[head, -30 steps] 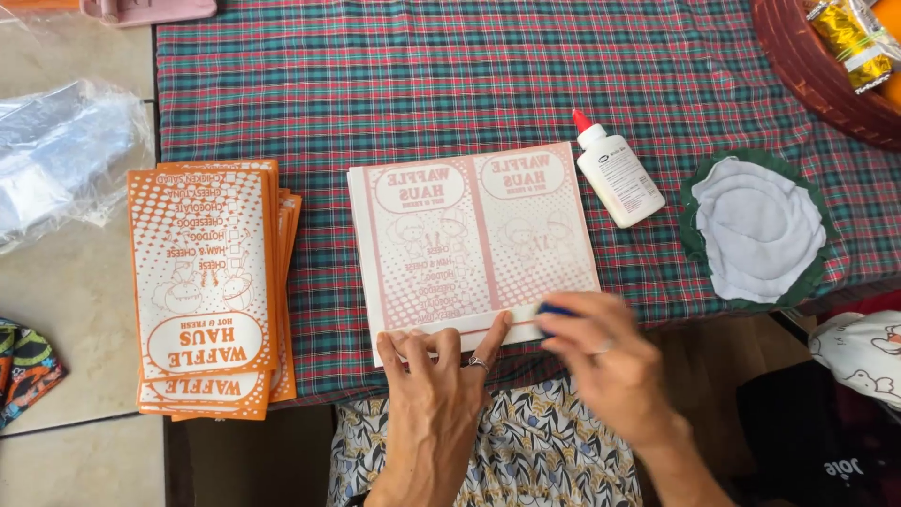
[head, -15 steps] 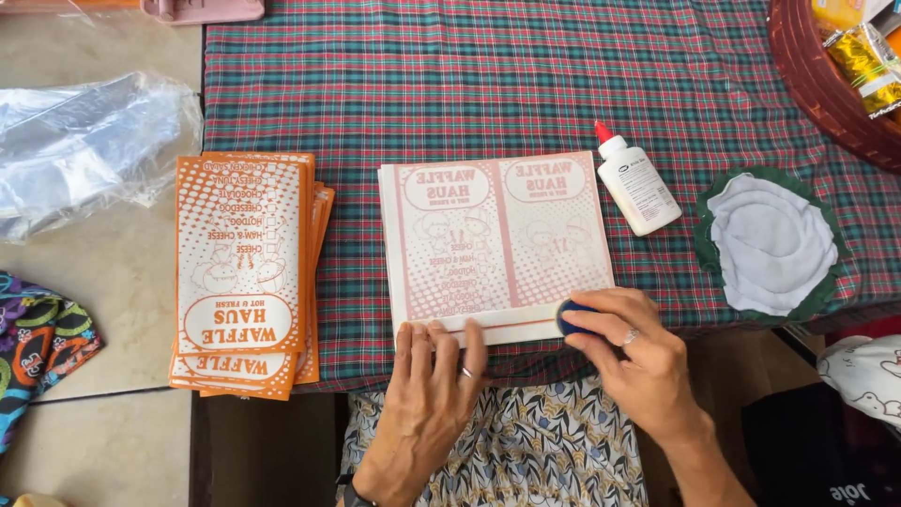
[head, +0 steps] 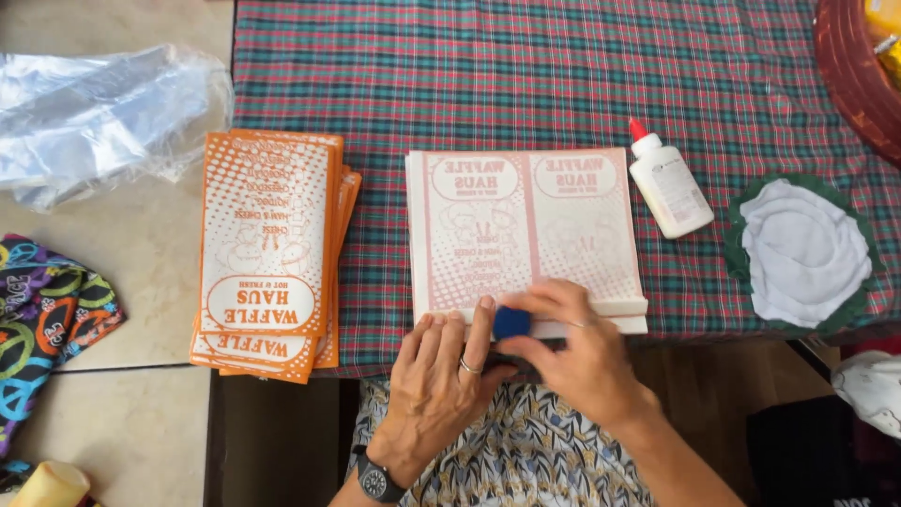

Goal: Folding and gluing the bottom of paper bags to manually assemble them.

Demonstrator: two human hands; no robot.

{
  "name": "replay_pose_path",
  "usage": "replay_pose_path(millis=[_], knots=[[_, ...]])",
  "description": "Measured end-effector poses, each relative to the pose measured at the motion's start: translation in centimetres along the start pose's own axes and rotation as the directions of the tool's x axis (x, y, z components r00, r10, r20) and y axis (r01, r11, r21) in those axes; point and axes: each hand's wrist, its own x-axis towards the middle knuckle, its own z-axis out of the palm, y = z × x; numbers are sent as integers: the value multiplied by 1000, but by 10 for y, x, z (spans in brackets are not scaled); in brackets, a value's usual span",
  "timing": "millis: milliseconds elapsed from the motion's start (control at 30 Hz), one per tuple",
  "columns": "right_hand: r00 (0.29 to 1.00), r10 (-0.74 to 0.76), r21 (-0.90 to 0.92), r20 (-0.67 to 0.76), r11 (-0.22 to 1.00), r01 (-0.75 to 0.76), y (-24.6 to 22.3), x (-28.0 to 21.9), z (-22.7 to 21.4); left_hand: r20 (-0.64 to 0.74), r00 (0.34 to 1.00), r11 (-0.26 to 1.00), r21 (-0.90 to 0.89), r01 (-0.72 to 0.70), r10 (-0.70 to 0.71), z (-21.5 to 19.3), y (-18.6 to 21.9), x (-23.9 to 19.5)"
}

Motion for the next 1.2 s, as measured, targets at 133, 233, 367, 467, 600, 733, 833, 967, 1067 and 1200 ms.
replay_pose_path(millis=[133, 233, 367, 467, 600, 733, 833, 967, 1067, 1200], knots=[[976, -217, 102, 1, 971, 216, -12, 21, 15, 12, 1000, 997, 72, -14, 13, -6, -1, 1], [964, -266, -76, -31, 962, 263, -7, 7, 5, 6, 1000, 998, 56, -17, 17, -7, 0, 0], [936, -343, -393, -86, 875, 284, 0, -16, -11, -55, 997, 993, -107, 56, -62, -3, 0, -1], [939, -323, -445, -118, 863, 240, 4, -26, -8, -98, 990, 982, -167, 86, -104, 3, 18, 4], [914, -371, -487, -163, 836, 252, 5, -25, -6, -133, 990, 919, -395, -7, -49, 5, 43, 15], [915, -372, -489, -158, 834, 255, 15, -27, -3, -202, 979, 933, -356, -58, -17, -1, 8, 9], [907, -386, -475, -168, 838, 268, 19, -28, -3, -146, 987, 972, -232, 33, -68, -17, -15, 0], [911, -362, -431, -199, 867, 251, 19, -29, -1, -171, 967, 961, -231, 150, -191, -16, -29, -7], [913, -354, -429, -204, 870, 242, 17, -26, -2, -201, 960, 935, -335, 118, -193, -5, -5, 2], [921, -350, -438, -169, 864, 248, 16, -26, -5, -125, 992, 924, -381, -30, -20, 36, 14, -25]])
